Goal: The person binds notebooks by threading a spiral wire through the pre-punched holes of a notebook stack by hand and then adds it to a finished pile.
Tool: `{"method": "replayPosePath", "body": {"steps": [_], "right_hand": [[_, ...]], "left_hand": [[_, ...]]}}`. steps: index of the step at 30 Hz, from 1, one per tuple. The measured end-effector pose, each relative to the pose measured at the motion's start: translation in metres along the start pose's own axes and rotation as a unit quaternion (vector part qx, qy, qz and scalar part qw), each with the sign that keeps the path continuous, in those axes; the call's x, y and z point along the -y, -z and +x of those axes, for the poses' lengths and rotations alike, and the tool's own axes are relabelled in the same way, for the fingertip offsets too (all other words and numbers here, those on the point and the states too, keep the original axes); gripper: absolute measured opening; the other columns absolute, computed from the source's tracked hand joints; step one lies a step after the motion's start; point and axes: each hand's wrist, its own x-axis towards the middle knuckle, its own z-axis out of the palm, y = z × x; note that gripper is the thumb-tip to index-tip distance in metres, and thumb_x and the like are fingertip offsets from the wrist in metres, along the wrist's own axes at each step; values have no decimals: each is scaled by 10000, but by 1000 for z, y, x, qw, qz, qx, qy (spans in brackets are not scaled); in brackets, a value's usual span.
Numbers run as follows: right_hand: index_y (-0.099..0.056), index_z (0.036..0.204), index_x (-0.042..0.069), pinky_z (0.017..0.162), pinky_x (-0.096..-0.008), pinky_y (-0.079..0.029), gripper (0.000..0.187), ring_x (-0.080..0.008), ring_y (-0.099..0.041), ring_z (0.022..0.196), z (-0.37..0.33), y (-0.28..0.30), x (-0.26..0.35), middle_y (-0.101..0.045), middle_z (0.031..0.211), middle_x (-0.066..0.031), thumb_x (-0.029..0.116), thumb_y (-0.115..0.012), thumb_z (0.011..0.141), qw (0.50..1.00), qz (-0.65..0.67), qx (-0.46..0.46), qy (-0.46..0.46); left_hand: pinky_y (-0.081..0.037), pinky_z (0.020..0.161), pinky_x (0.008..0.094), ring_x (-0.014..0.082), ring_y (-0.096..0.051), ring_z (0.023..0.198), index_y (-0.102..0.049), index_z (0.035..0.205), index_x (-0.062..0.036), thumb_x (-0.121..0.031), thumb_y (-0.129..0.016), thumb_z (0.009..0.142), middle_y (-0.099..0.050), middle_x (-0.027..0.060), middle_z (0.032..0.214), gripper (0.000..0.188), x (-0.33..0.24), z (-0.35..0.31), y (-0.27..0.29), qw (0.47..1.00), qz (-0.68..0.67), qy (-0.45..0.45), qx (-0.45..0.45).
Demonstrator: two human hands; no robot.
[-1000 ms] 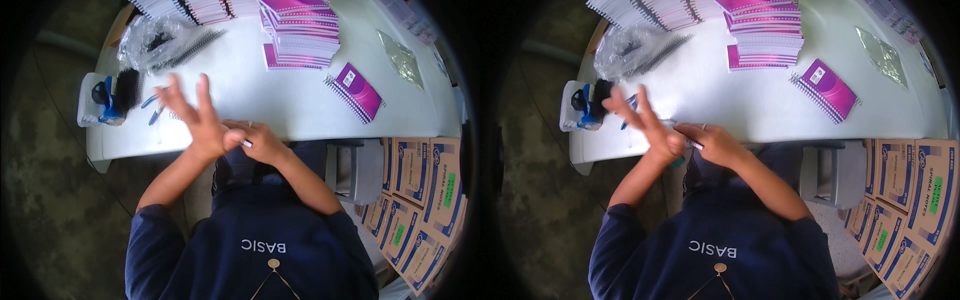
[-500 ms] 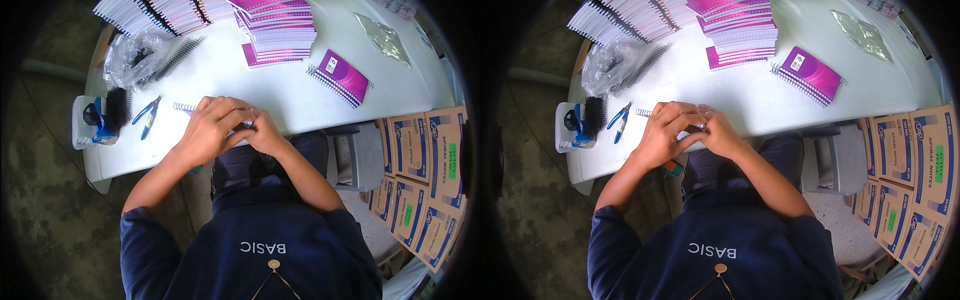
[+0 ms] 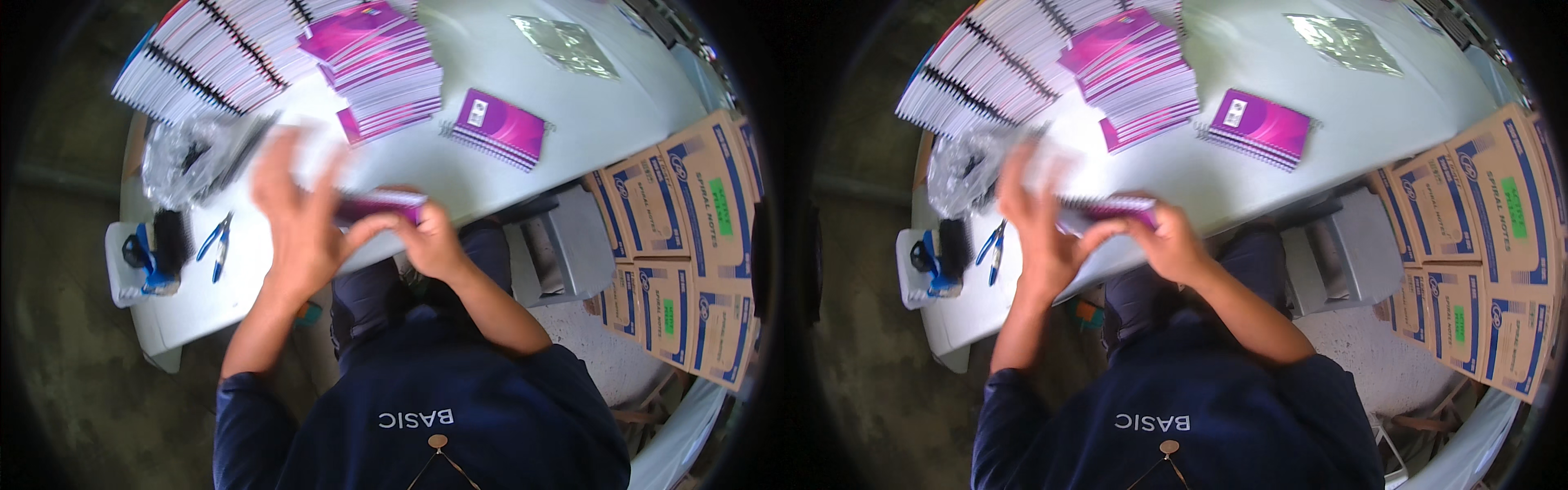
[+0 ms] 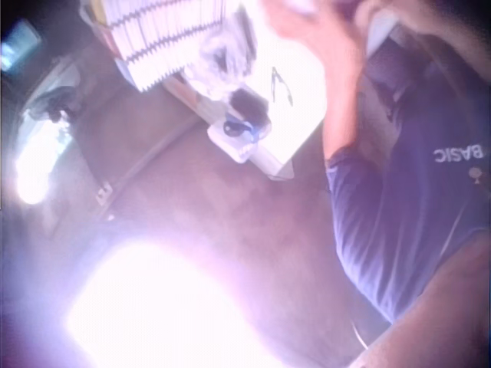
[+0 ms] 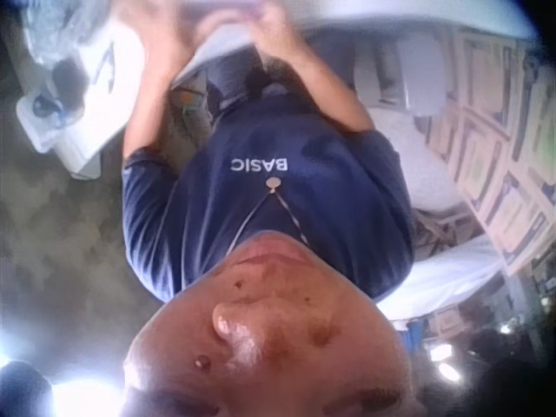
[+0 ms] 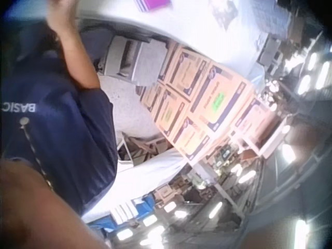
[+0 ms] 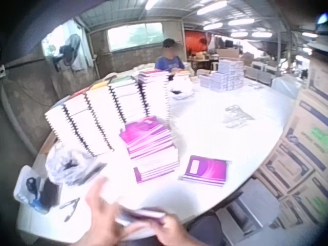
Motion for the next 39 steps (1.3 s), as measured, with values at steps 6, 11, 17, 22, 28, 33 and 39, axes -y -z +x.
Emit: {"method": "replayPosePath", "body": {"steps": [6,11,17,22,28,33,39], "right_hand": [[-378,1329,-23,1027,-354,-332,466,-220,-449,1211,36,71,33,-449,1327,-132,292,-418,989,937,74,-322,111],[-360,1336,-67,1066,-354,-277,562,-266,-401,1259,37,143,-10,-396,1368,-209,385,-312,1005,839,-173,-511,70],[-442,1269,-110,1026,-340,-347,606,-274,-483,1196,39,150,-15,-488,1294,-236,410,-279,1005,873,-84,-472,86],[-529,1172,-91,957,-335,-404,540,-242,-569,1047,52,139,-15,-599,1124,-186,386,-338,1003,846,-147,-510,53],[-511,1186,-4,894,-337,-420,279,-259,-505,1037,52,141,-26,-445,1191,-168,45,-423,926,786,-293,-542,50],[-437,1265,25,939,-366,-361,428,-289,-459,1099,33,126,-2,-392,1280,-160,-17,-497,843,741,-378,-546,94],[-363,1326,0,1008,-392,-313,579,-297,-375,1239,32,61,1,-386,1348,-159,3,-579,790,921,-268,-198,201]], "left_hand": [[-426,905,311,194,-552,998,-450,1233,54,-94,-628,870,-593,133,1051,431,-71,62,-89,683,-650,327,-72],[-465,898,383,357,-560,1074,-539,1201,-20,-69,-608,834,-556,211,1205,377,-87,90,-187,951,-292,-30,-93],[-453,892,394,356,-557,1067,-598,1099,6,-162,-641,834,-564,230,1171,316,-91,76,-209,943,-324,43,-67],[-469,805,386,340,-606,903,-638,986,-2,-182,-651,843,-624,216,984,230,-61,71,-227,936,-279,211,-30],[-437,780,395,311,-563,899,-648,928,-35,-181,-677,823,-603,172,957,182,-59,71,-213,952,-224,188,-96],[-389,868,446,324,-549,950,-619,1026,-62,-213,-642,826,-597,153,974,251,5,124,-131,955,50,88,-280],[-418,779,414,268,-587,883,-622,1066,-85,-198,-599,814,-630,81,947,277,51,80,-79,986,160,52,16]]}}
